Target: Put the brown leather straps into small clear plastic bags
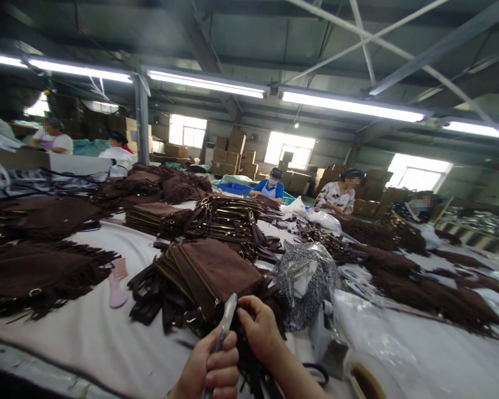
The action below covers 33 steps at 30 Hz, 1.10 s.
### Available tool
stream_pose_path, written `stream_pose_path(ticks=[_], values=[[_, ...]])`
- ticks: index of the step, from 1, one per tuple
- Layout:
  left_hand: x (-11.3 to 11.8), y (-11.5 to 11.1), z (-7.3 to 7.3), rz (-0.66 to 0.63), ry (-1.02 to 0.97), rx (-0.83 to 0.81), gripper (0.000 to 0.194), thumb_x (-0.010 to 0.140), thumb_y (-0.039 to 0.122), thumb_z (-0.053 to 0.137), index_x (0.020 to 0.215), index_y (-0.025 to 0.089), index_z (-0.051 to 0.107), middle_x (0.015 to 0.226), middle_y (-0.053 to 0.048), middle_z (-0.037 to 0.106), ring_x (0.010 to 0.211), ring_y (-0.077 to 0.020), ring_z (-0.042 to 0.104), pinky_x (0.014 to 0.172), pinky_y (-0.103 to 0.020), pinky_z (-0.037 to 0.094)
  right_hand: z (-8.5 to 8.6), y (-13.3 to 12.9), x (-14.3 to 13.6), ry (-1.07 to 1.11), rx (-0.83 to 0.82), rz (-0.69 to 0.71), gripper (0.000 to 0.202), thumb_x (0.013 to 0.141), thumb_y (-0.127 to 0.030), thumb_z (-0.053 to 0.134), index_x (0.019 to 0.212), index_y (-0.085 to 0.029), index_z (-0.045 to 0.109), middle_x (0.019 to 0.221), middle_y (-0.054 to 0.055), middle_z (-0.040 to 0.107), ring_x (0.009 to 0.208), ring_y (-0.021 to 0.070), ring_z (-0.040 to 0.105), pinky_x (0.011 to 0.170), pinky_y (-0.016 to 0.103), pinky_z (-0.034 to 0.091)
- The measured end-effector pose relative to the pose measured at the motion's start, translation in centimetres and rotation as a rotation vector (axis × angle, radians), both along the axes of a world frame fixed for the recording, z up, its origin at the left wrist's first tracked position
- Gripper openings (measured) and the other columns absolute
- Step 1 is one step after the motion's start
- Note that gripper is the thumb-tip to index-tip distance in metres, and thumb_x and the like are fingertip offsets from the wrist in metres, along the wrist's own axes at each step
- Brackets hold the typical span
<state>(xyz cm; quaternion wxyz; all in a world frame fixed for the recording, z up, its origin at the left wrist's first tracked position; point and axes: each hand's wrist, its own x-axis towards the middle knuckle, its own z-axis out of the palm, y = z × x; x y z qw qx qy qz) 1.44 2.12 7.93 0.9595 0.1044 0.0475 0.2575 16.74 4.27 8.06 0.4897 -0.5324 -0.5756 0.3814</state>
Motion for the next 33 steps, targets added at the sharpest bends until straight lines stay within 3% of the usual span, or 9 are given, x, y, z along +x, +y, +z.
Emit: stream_pose_path(ticks=[4,10,14,17,20,23,25,28,33], values=[[0.4,0.0,0.0,-0.038,0.026,0.051,0.030,0.077,0.038,0.067,0.065,0.020,0.046,0.038,0.013,0.020,0.032,-0.0029,0.011,0.039,-0.019,0.016,0.9,-0.3,-0.9,0.006,0.052,-0.002,0.022,0.082,-0.035,0.061,0.091,-0.017,0.067,0.085,0.005,0.069,0.077,0.0188,0.061,0.069,0.028,0.048],[0.5,0.3,-1.3,-0.043,0.095,0.116,0.033,0.078,0.048,0.065,0.069,0.020,0.051,0.037,0.013,0.020,0.030,-0.0031,0.009,0.036,-0.019,0.014,0.9,0.3,-0.6,-0.015,0.007,-0.021,0.017,0.083,-0.032,0.057,0.083,-0.017,0.065,0.060,-0.003,0.058,0.050,0.0111,0.048,0.049,0.023,0.038],[0.7,0.2,-1.5,-0.048,0.123,0.107,0.036,0.083,0.053,0.058,0.069,0.019,0.054,0.036,0.012,0.021,0.029,-0.0031,0.010,0.035,-0.018,0.015,1.4,0.6,-0.1,-0.248,0.175,0.012,0.014,0.083,-0.021,0.054,0.074,-0.017,0.064,0.071,0.000,0.062,0.068,0.0138,0.055,0.064,0.024,0.042],[0.9,0.1,-1.4,-0.068,0.056,0.104,0.041,0.085,0.055,0.053,0.071,0.017,0.059,0.036,0.012,0.022,0.028,-0.0029,0.010,0.034,-0.017,0.015,1.8,0.8,0.4,-0.415,0.255,-0.040,0.015,0.084,-0.017,0.050,0.073,-0.017,0.061,0.074,0.001,0.061,0.073,0.0153,0.055,0.069,0.027,0.042],[1.1,0.1,-1.5,-0.080,-0.012,0.108,0.043,0.085,0.055,0.053,0.074,0.015,0.064,0.035,0.012,0.024,0.027,-0.0027,0.011,0.032,-0.017,0.015,2.0,0.9,0.7,-0.410,0.257,-0.063,0.015,0.086,-0.017,0.049,0.079,-0.018,0.062,0.078,0.002,0.062,0.075,0.0157,0.056,0.071,0.027,0.043],[1.1,0.3,-1.9,-0.100,-0.029,0.107,0.044,0.085,0.056,0.055,0.073,0.014,0.066,0.035,0.010,0.028,0.028,-0.0030,0.015,0.032,-0.017,0.016,2.0,0.9,0.6,-0.361,0.253,0.036,0.014,0.084,-0.016,0.053,0.090,-0.020,0.065,0.088,0.002,0.065,0.083,0.0158,0.058,0.078,0.026,0.044],[1.1,0.4,-2.3,-0.107,-0.025,0.103,0.046,0.085,0.056,0.053,0.073,0.014,0.067,0.035,0.009,0.029,0.028,-0.0033,0.017,0.032,-0.017,0.017,2.0,0.9,0.4,-0.358,0.234,0.053,0.012,0.081,-0.015,0.057,0.085,-0.020,0.067,0.087,0.001,0.065,0.082,0.0154,0.059,0.077,0.025,0.045],[1.2,0.6,-2.8,-0.099,0.012,0.065,0.051,0.086,0.061,0.048,0.075,0.014,0.066,0.037,0.009,0.032,0.028,-0.0050,0.027,0.034,-0.019,0.023,1.7,1.2,0.2,-0.396,0.207,0.012,0.009,0.079,-0.014,0.058,0.074,-0.019,0.064,0.078,0.001,0.064,0.076,0.0145,0.059,0.073,0.023,0.044],[1.6,0.8,-2.3,-0.005,0.149,-0.103,0.059,0.083,0.069,0.043,0.081,0.013,0.062,0.051,0.004,0.051,0.041,-0.0101,0.053,0.042,-0.023,0.040,1.0,1.9,0.4,-0.712,0.298,-0.112,0.014,0.086,-0.016,0.047,0.081,-0.019,0.059,0.080,0.003,0.064,0.074,0.0168,0.059,0.068,0.026,0.039]])
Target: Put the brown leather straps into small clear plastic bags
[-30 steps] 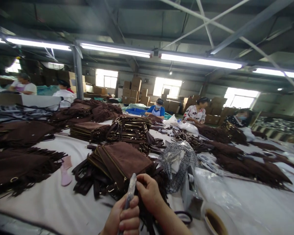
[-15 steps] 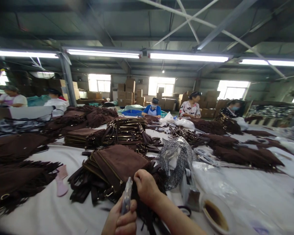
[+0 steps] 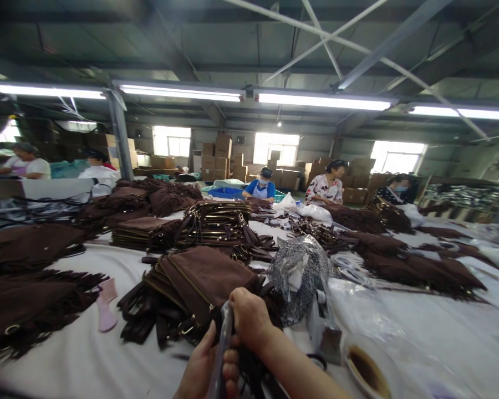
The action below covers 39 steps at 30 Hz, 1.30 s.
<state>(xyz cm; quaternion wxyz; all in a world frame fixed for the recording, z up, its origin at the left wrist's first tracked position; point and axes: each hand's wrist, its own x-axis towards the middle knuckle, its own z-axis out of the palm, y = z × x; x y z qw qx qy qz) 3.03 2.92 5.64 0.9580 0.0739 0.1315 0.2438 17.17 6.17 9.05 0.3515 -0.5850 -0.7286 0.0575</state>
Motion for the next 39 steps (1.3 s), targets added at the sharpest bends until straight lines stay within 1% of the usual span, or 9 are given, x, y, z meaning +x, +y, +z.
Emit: stream_pose_path(ticks=[5,9,14,17,20,24,32,36,39], values=[[0.9,0.3,0.5,0.025,0.100,0.011,0.053,0.079,0.066,0.054,0.088,0.013,0.059,0.062,0.001,0.059,0.048,-0.0109,0.059,0.044,-0.022,0.043,-0.6,1.2,0.6,0.087,0.024,-0.093,0.017,0.088,-0.023,0.043,0.078,-0.020,0.058,0.072,0.003,0.061,0.070,0.0177,0.057,0.068,0.027,0.036],[2.6,0.4,-0.9,0.174,0.357,0.168,0.048,0.061,0.057,0.078,0.075,0.019,0.051,0.047,0.011,0.045,0.033,-0.0041,0.039,0.034,-0.017,0.032,-1.0,2.3,1.1,0.268,-0.029,-0.124,0.016,0.085,-0.027,0.047,0.075,-0.021,0.058,0.070,0.002,0.061,0.069,0.0182,0.056,0.070,0.028,0.038],[4.2,-0.9,-2.8,0.405,0.844,0.627,0.051,0.069,0.071,0.058,0.074,0.021,0.051,0.044,0.008,0.048,0.031,-0.0101,0.044,0.032,-0.021,0.032,-2.3,2.3,1.5,0.450,-0.171,-0.167,0.020,0.082,-0.033,0.044,0.074,-0.020,0.058,0.066,0.003,0.063,0.059,0.0170,0.058,0.056,0.026,0.044],[4.4,-1.6,-3.4,0.407,1.024,0.800,0.044,0.080,0.063,0.048,0.083,0.020,0.058,0.044,0.005,0.050,0.035,-0.0138,0.050,0.036,-0.023,0.034,-3.0,1.3,1.5,0.541,-0.286,-0.187,0.035,0.087,-0.043,0.034,0.086,-0.018,0.059,0.067,0.003,0.064,0.046,0.0150,0.056,0.041,0.024,0.039],[4.6,-1.7,-3.9,0.428,1.146,0.972,0.033,0.086,0.048,0.044,0.085,0.019,0.060,0.052,0.001,0.057,0.043,-0.0152,0.055,0.043,-0.024,0.038,-3.0,0.5,1.4,0.554,-0.357,-0.144,0.040,0.082,-0.051,0.045,0.082,-0.016,0.063,0.061,0.002,0.062,0.047,0.0139,0.055,0.042,0.023,0.038],[5.1,-1.4,-4.0,0.408,1.243,1.164,0.025,0.089,0.033,0.040,0.087,0.019,0.060,0.063,-0.004,0.065,0.056,-0.0176,0.061,0.052,-0.026,0.040,-2.8,0.7,1.2,0.503,-0.328,-0.167,0.027,0.072,-0.041,0.060,0.068,-0.014,0.064,0.052,-0.001,0.057,0.049,0.0126,0.050,0.046,0.022,0.036],[4.2,-1.3,-4.6,0.449,1.229,1.115,0.018,0.086,0.034,0.050,0.081,0.022,0.062,0.062,-0.005,0.063,0.064,-0.0218,0.061,0.062,-0.029,0.037,-2.1,2.2,2.1,0.431,-0.159,-0.221,0.034,0.083,-0.038,0.047,0.062,-0.017,0.064,0.055,0.001,0.059,0.056,0.0165,0.053,0.056,0.026,0.040],[3.8,-1.1,-4.7,0.444,1.316,1.199,0.016,0.085,0.030,0.050,0.078,0.021,0.061,0.067,-0.009,0.064,0.065,-0.0256,0.061,0.062,-0.033,0.033,-0.5,1.5,2.6,0.324,-0.094,0.004,0.022,0.084,-0.026,0.051,0.091,-0.019,0.070,0.085,0.005,0.069,0.080,0.0189,0.062,0.076,0.029,0.048],[3.8,-1.0,-4.3,0.404,1.360,1.241,0.017,0.085,0.029,0.048,0.079,0.020,0.061,0.068,-0.011,0.065,0.067,-0.0272,0.062,0.062,-0.033,0.033,0.8,0.5,2.7,0.093,-0.053,0.186,0.021,0.082,-0.016,0.054,0.091,-0.022,0.072,0.097,0.006,0.066,0.093,0.0192,0.060,0.087,0.030,0.045]])
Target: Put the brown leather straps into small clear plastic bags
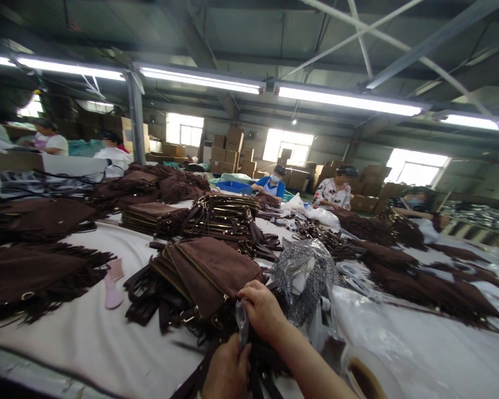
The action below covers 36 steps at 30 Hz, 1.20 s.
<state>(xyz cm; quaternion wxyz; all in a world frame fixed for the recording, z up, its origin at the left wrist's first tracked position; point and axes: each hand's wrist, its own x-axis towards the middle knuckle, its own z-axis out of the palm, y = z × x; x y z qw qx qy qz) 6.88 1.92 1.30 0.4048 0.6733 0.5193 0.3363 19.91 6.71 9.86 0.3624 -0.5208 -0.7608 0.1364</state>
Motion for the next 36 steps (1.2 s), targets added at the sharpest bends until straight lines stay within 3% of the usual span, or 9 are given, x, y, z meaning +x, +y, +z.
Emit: stream_pose_path(ticks=[5,11,15,20,28,32,36], values=[[0.0,0.0,0.2,-0.012,0.018,0.002,0.018,0.086,0.029,0.047,0.081,0.019,0.061,0.075,-0.013,0.068,0.072,-0.0280,0.063,0.064,-0.033,0.034,0.5,-0.2,0.2,-0.186,0.009,-0.039,0.012,0.078,-0.012,0.060,0.078,-0.021,0.068,0.088,0.003,0.065,0.089,0.0180,0.058,0.085,0.029,0.043],[-0.3,0.0,-0.2,-0.023,0.018,0.004,0.020,0.087,0.029,0.045,0.085,0.018,0.062,0.078,-0.014,0.069,0.076,-0.0285,0.064,0.066,-0.033,0.034,0.6,0.4,0.5,-0.140,-0.095,0.027,0.014,0.069,-0.004,0.061,0.067,-0.018,0.063,0.084,0.001,0.063,0.083,0.0151,0.057,0.078,0.025,0.043],[-0.5,-0.1,-0.4,0.010,-0.068,-0.008,0.017,0.086,0.030,0.049,0.078,0.021,0.060,0.069,-0.008,0.065,0.069,-0.0242,0.061,0.063,-0.031,0.032,1.1,0.7,1.0,-0.076,-0.149,0.130,0.015,0.072,-0.006,0.058,0.067,-0.018,0.065,0.087,0.002,0.065,0.086,0.0149,0.059,0.080,0.025,0.044],[-0.3,0.0,-0.2,0.008,-0.100,-0.043,0.014,0.084,0.030,0.052,0.075,0.022,0.059,0.068,-0.007,0.063,0.067,-0.0234,0.058,0.064,-0.032,0.029,0.8,1.1,1.4,-0.082,-0.182,0.124,0.018,0.075,-0.006,0.053,0.067,-0.018,0.064,0.083,0.002,0.066,0.080,0.0142,0.060,0.077,0.024,0.045],[-0.4,-0.2,-0.2,0.017,-0.218,-0.093,0.012,0.080,0.033,0.058,0.075,0.022,0.061,0.066,-0.006,0.061,0.066,-0.0238,0.056,0.065,-0.031,0.027,1.3,1.0,0.7,-0.195,-0.148,0.080,0.017,0.066,-0.003,0.055,0.066,-0.019,0.062,0.079,0.001,0.062,0.080,0.0152,0.056,0.075,0.024,0.041],[-0.5,-0.2,-0.5,0.008,-0.164,-0.049,0.015,0.084,0.032,0.052,0.077,0.022,0.061,0.064,-0.006,0.061,0.063,-0.0236,0.055,0.063,-0.032,0.027,2.3,0.4,0.0,-0.214,-0.117,0.088,0.016,0.068,-0.004,0.056,0.068,-0.019,0.061,0.083,0.001,0.063,0.084,0.0158,0.055,0.078,0.025,0.041],[-0.4,0.0,-0.8,0.030,-0.280,-0.064,0.017,0.083,0.035,0.055,0.075,0.022,0.062,0.057,-0.003,0.056,0.056,-0.0212,0.051,0.062,-0.031,0.029,2.4,0.2,-0.7,-0.189,0.003,0.038,0.016,0.073,-0.005,0.055,0.070,-0.020,0.060,0.087,0.002,0.063,0.089,0.0170,0.055,0.084,0.028,0.040]])
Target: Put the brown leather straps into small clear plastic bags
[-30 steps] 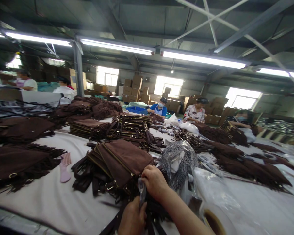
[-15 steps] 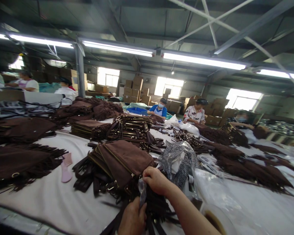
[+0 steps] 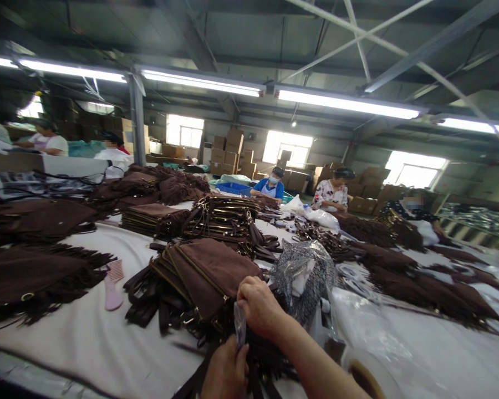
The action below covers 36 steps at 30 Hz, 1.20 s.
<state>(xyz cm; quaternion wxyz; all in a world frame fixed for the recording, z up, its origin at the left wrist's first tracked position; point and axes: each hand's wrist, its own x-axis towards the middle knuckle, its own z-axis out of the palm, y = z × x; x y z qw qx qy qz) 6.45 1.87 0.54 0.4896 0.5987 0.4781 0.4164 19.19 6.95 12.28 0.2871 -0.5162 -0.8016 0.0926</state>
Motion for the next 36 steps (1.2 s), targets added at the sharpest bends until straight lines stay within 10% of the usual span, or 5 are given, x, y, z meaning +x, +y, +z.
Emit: stream_pose_path(ticks=[11,16,25,36], values=[[1.3,-0.8,1.9,-0.084,-0.176,-0.364,0.016,0.085,0.034,0.049,0.078,0.021,0.052,0.048,0.004,0.052,0.038,-0.0154,0.052,0.039,-0.025,0.037,-4.2,0.7,0.2,0.198,-0.009,-0.404,0.015,0.082,-0.019,0.048,0.070,-0.020,0.057,0.075,0.005,0.064,0.076,0.0207,0.058,0.074,0.032,0.044],[0.6,-0.6,3.6,-0.178,-0.547,-0.565,0.021,0.082,0.036,0.059,0.085,0.017,0.051,0.060,0.002,0.059,0.049,-0.0128,0.059,0.046,-0.023,0.045,-4.3,-4.9,1.0,0.377,-0.107,-0.464,0.023,0.088,-0.039,0.048,0.093,-0.020,0.061,0.084,0.005,0.068,0.079,0.0212,0.062,0.073,0.031,0.046],[2.5,2.4,6.2,-0.175,-0.677,-0.664,0.022,0.088,0.033,0.054,0.096,0.012,0.055,0.070,-0.006,0.068,0.066,-0.0194,0.069,0.062,-0.030,0.053,-7.9,-15.2,-0.8,0.975,-0.846,-0.228,0.043,0.080,-0.058,0.058,0.089,-0.017,0.063,0.079,0.003,0.066,0.068,0.0168,0.059,0.058,0.024,0.042],[2.4,2.6,6.6,-0.110,-0.605,-0.676,0.017,0.085,0.024,0.052,0.091,0.010,0.060,0.082,-0.017,0.074,0.077,-0.0231,0.072,0.071,-0.032,0.054,-6.7,-9.6,-1.0,1.204,-0.757,-0.413,0.044,0.065,-0.057,0.069,0.068,-0.016,0.054,0.052,-0.003,0.056,0.046,0.0090,0.045,0.046,0.022,0.030]])
